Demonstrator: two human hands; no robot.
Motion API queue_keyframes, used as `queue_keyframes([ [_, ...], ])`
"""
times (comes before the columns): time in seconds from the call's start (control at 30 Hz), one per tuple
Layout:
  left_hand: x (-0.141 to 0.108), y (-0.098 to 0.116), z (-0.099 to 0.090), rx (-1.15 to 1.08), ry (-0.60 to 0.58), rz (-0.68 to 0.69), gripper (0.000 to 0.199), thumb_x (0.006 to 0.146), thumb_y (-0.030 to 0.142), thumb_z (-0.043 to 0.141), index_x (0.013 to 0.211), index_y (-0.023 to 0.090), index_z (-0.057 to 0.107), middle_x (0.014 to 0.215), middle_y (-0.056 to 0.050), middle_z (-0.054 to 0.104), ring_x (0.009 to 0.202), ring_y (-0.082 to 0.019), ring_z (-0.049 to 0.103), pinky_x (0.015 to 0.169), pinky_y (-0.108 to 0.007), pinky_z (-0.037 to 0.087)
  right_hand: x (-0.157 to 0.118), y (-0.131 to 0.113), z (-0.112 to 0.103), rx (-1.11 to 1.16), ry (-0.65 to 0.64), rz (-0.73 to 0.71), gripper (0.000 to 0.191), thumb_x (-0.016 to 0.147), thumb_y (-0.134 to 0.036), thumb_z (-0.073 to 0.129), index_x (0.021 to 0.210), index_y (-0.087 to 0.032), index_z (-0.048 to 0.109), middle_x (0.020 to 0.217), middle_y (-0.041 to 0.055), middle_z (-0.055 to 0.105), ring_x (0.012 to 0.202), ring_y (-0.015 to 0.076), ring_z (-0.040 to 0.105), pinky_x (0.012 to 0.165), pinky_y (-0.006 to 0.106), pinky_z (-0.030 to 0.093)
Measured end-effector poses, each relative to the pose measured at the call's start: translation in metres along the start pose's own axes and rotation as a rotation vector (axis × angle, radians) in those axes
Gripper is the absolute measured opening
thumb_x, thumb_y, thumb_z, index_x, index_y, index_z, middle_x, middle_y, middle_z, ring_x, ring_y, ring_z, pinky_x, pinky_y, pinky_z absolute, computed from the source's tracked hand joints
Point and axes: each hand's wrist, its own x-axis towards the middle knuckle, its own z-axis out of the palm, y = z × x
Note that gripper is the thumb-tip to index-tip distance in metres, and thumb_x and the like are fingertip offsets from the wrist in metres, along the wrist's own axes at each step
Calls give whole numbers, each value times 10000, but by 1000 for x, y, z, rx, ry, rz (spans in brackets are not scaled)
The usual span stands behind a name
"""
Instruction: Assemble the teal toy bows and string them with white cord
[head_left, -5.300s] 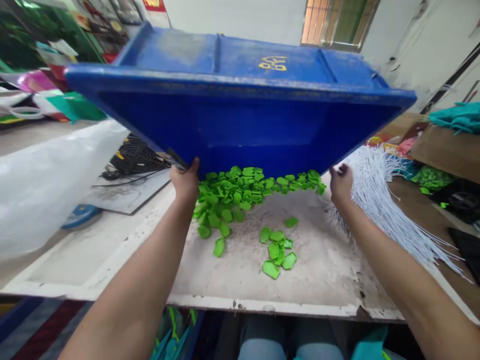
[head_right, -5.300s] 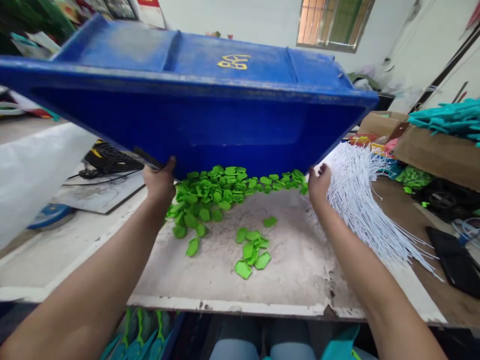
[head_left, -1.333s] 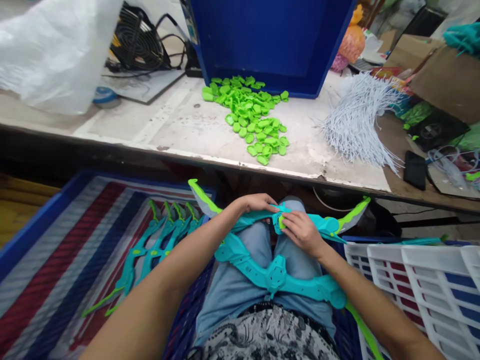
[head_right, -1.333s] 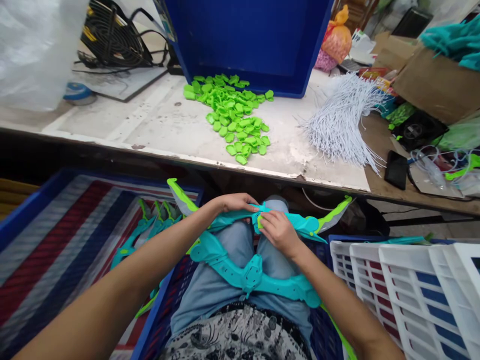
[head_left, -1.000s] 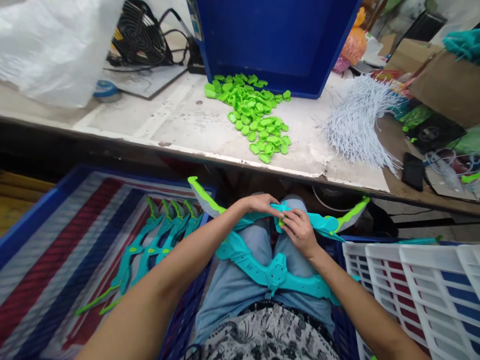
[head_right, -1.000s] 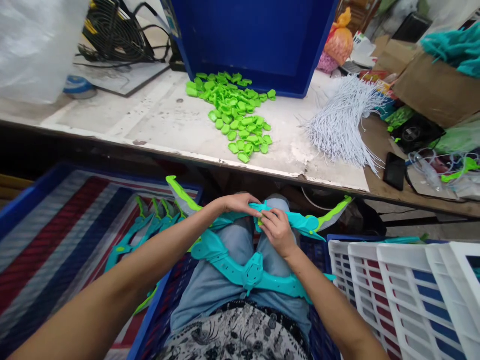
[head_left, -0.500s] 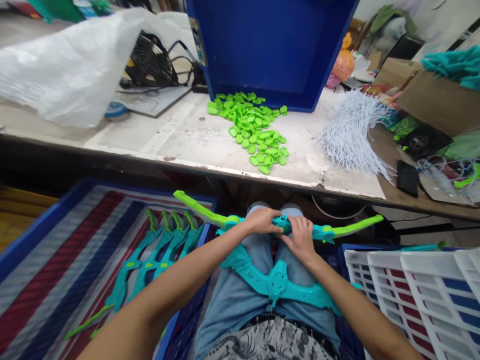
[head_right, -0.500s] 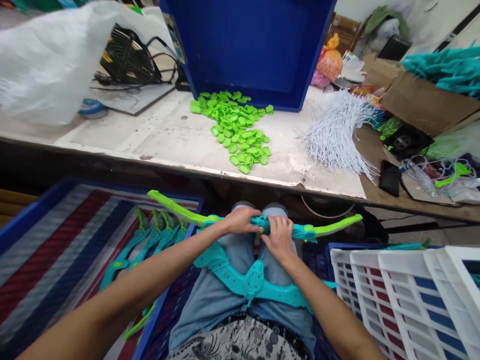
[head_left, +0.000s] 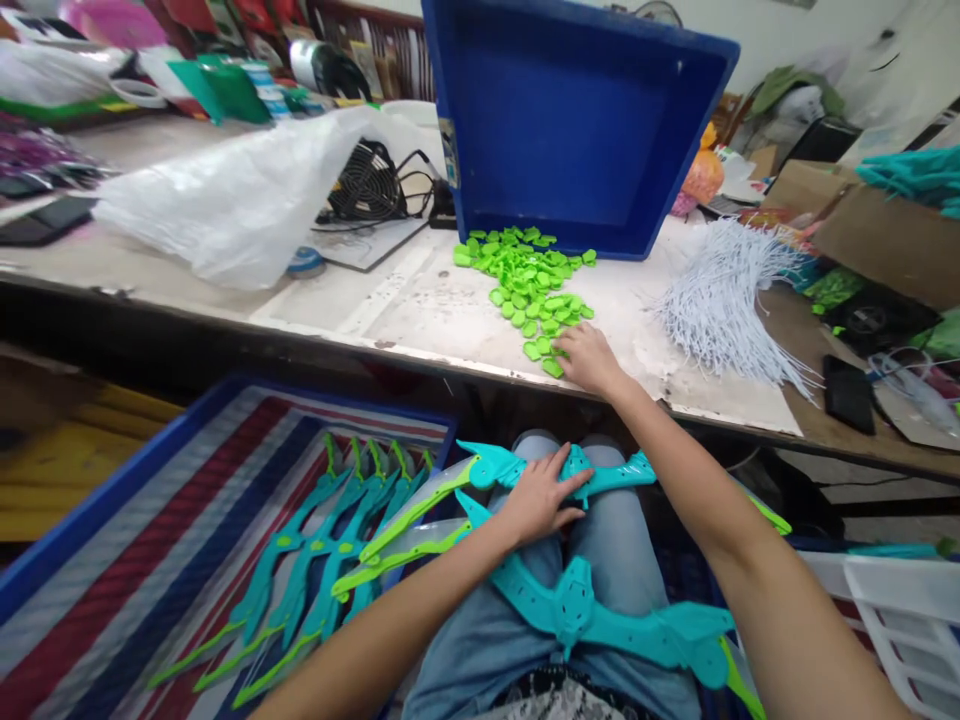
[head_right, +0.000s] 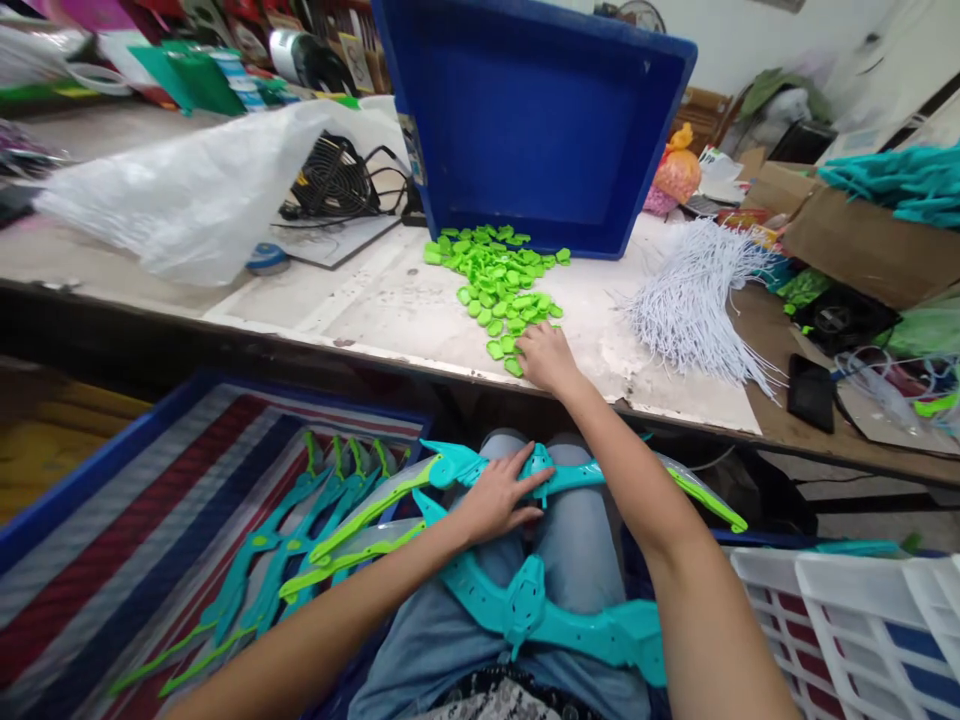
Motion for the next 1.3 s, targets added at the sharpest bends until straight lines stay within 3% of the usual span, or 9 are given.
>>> queue_keyframes([
  [0.13,-1,-2,3,28,31,7,661,846,474,594,1439,329,342,1521,-207,251,1292,-389,408,954,-509,394,5,4,1,-17,-75,95,238,844,-198,516,978,-164,710,1091,111,679,1067,289,505,906,424,377],
  [0.4,8,2,-13,-74,-104,-73,649,848,440,607,1434,311,360,1530,-209,244,1307,-396,402,980,-534,377,-5,42,-4,351,272,353,249,825,-238,526,959,-145,715,1030,85,708,942,219,602,840,332,438],
  [0.57,31,-9,-33,-289,-280,-128,887,777,431,670,1495,191,207,1480,-208,361,1310,-354,421,1014,-451,381,-54,73,-24,382,-141,286,272,837,-282,511,835,-141,743,684,15,688,654,149,577,619,239,396],
  [0.63,43,-12,-40,-363,-353,-174,1016,728,436,707,1505,122,132,1417,-210,454,1270,-333,475,986,-382,409,-69,76,-26,292,-207,300,259,833,-293,533,813,-155,751,660,17,676,644,149,575,612,239,384],
  [0.8,57,-5,-38,-320,-423,-270,1210,619,456,787,1492,14,75,1318,-272,529,1207,-375,529,927,-358,435,-82,64,-12,98,45,356,270,831,-317,587,1013,-175,727,896,79,697,833,206,604,762,291,437],
  [0.93,56,-7,-27,-385,-430,-259,1255,576,378,807,1500,46,26,1344,-260,512,1207,-381,526,930,-380,431,-88,48,0,-32,116,276,276,847,-380,590,947,-163,729,978,144,658,936,287,554,834,402,439],
  [1.07,57,-27,-24,-886,-376,-317,980,611,308,744,1463,128,295,1399,-144,500,1224,-282,520,922,-276,433,-114,32,7,68,200,174,249,876,-317,568,1035,-168,687,1025,142,650,974,293,545,867,446,436],
  [1.2,64,-39,-23,-1202,-414,-417,528,707,253,632,1225,160,596,1006,-53,711,869,-190,644,739,-261,471,-162,6,27,338,210,-50,251,879,-353,593,1065,-194,647,1066,101,676,998,248,580,849,402,467],
  [1.3,68,-37,-21,-1370,-404,-501,349,699,256,677,1035,160,685,745,-8,685,676,-141,596,670,-257,446,-189,-9,52,387,173,-114,211,887,-353,586,1002,-194,665,1066,98,697,986,243,601,820,405,477],
])
